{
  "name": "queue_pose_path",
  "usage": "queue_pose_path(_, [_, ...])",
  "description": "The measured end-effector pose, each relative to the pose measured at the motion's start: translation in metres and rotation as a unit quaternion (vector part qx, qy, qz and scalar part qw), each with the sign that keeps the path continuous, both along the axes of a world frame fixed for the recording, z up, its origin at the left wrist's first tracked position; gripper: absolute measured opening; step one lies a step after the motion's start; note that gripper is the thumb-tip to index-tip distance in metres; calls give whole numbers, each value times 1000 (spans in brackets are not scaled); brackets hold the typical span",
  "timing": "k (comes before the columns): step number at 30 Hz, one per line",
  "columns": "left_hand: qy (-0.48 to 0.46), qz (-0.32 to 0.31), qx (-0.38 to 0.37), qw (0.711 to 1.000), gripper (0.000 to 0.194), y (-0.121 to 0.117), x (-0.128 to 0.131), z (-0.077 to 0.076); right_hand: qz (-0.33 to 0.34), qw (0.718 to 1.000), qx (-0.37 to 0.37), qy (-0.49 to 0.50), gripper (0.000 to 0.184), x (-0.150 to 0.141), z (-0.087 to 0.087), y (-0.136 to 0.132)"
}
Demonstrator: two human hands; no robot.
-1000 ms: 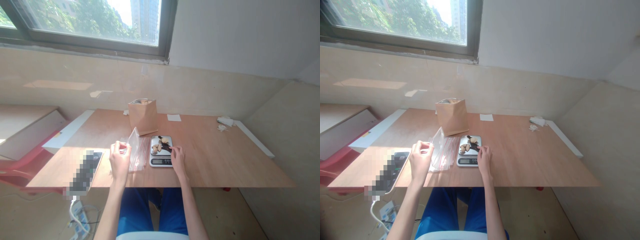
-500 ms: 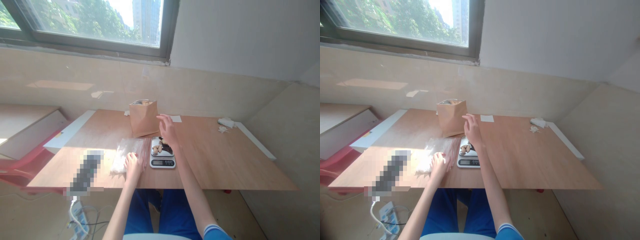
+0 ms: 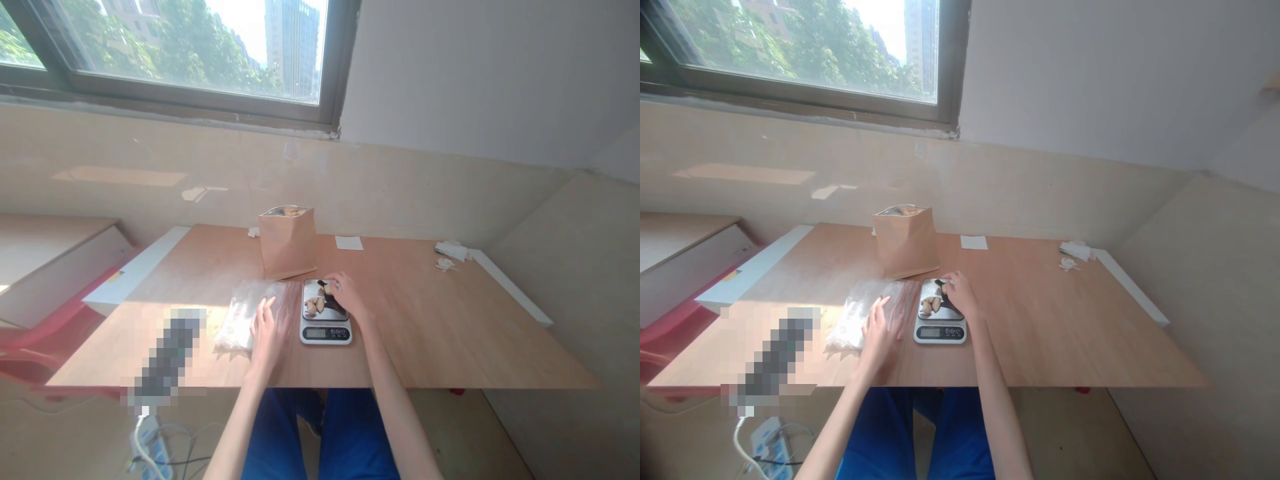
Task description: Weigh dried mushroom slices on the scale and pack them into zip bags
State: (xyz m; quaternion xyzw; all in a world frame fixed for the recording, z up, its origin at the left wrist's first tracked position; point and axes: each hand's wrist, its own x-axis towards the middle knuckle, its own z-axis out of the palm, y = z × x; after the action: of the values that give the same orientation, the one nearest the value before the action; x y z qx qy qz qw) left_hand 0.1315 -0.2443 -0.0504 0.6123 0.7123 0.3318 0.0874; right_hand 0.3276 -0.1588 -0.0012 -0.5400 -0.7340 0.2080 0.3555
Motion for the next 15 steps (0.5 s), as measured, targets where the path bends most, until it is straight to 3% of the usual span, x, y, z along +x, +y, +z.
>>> queue_pose_path(2, [-16,-80,34,996,42,1,14,11,-15,1000,-8,-7,22,2,-14,-2])
queue_pose_path(5, [-8,-174,47,984,33,6,34,19,-3,1000,-12,-2,19,-2,-20,2])
queue_pose_path(12, [-1,-218,36,975,31,22,39,15,41,998,-34,42,21,-3,-16,12])
queue_pose_path(15, [-15,-232,39,972,28,25,35,23,43,997,-35,50,20,-2,-18,16])
